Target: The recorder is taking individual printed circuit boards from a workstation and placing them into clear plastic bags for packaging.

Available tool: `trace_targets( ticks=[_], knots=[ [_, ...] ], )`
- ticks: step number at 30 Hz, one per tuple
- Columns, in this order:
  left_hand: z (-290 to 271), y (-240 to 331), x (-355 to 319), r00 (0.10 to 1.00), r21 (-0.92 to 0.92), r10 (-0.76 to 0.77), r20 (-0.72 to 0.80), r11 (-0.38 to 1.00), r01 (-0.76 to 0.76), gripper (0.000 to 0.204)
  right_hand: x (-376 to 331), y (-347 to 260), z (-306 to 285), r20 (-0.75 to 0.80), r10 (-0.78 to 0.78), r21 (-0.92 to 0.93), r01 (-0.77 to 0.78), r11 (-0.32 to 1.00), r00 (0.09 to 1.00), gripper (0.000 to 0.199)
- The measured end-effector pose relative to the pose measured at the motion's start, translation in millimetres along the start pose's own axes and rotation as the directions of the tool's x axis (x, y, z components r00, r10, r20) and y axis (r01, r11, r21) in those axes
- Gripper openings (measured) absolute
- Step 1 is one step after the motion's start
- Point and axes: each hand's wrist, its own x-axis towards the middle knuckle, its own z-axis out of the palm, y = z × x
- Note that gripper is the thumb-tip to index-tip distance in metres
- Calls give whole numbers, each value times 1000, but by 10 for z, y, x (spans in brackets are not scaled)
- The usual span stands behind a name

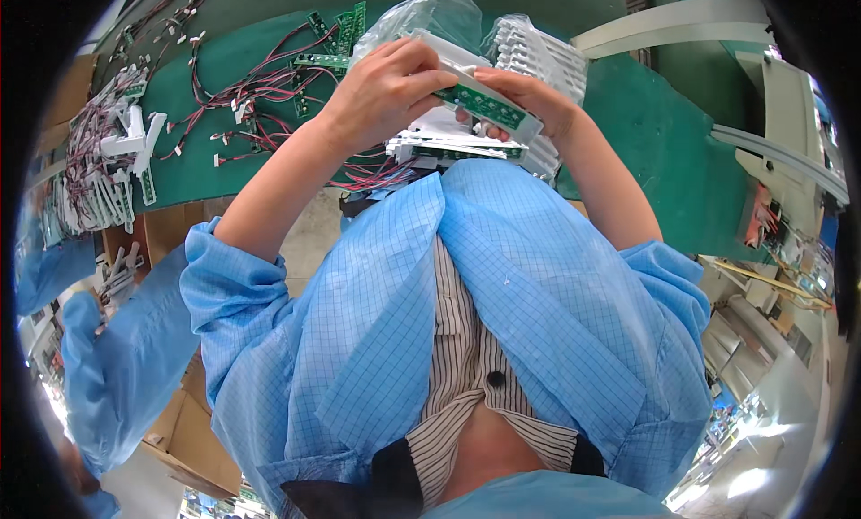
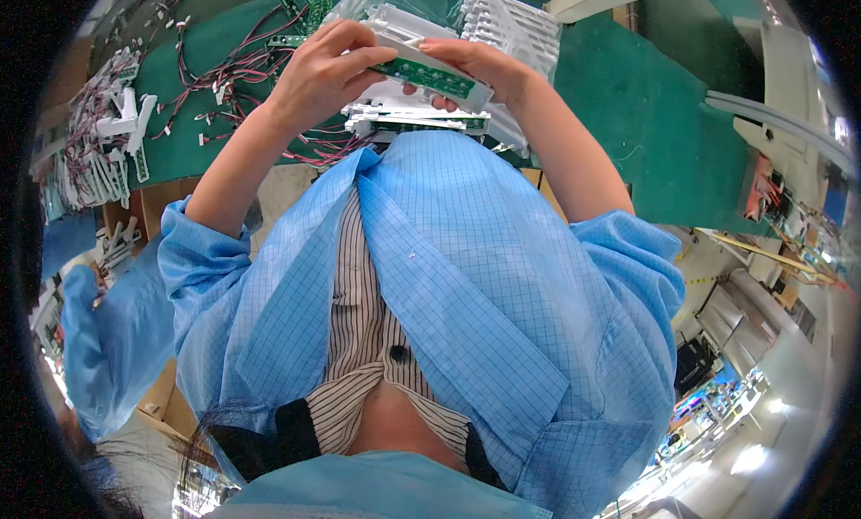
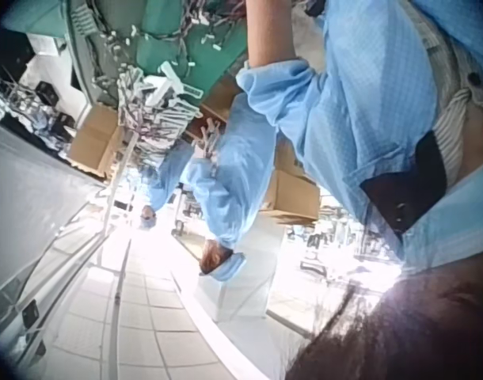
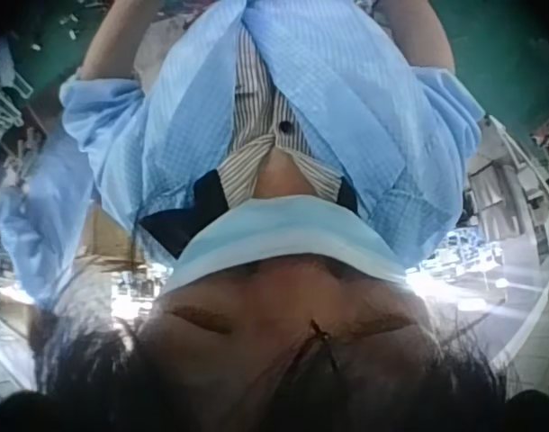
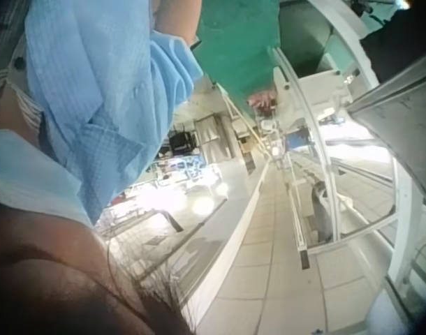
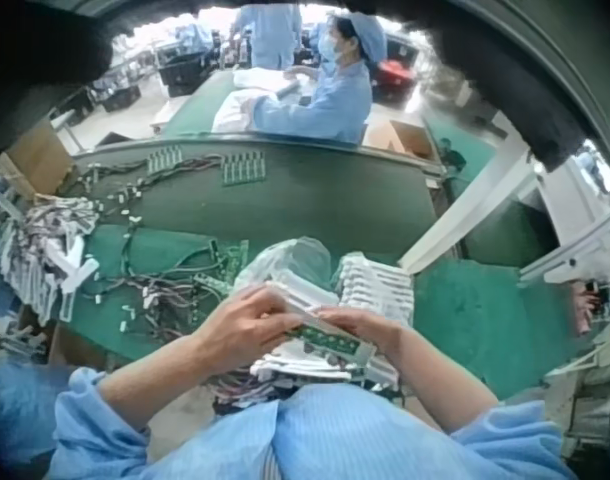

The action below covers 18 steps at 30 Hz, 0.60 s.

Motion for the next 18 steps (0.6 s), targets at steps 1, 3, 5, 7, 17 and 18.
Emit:
trace_targets(
  ticks=[1,3,5,7,17,18],
  knots=[
    [-5,0,-8,1000,-22,-25,3,999,25,24,-3,-11,13,-6,-3,2,3,1000,1000,39],
    [10,16,-35,999,-46,-44,-5,998,43,24,10,-24,57,-55,7,-3,-7,1000,998,37],
    [38,18,-45,998,-63,-67,-9,996,66,24,54,-17,97,-74,10,0,-10,1000,997,37],
    [48,15,-60,997,-34,-75,-13,997,75,25,79,-14,111,-44,-28,-32,27,999,999,37],
    [-1,8,-52,995,-68,-98,-30,993,96,27,134,-67,89,-15,-69,-115,67,991,998,39],
    [-10,9,-54,994,-43,-100,-32,994,99,27,126,-81,104,-35,-58,-168,51,984,998,40]
  ],
)
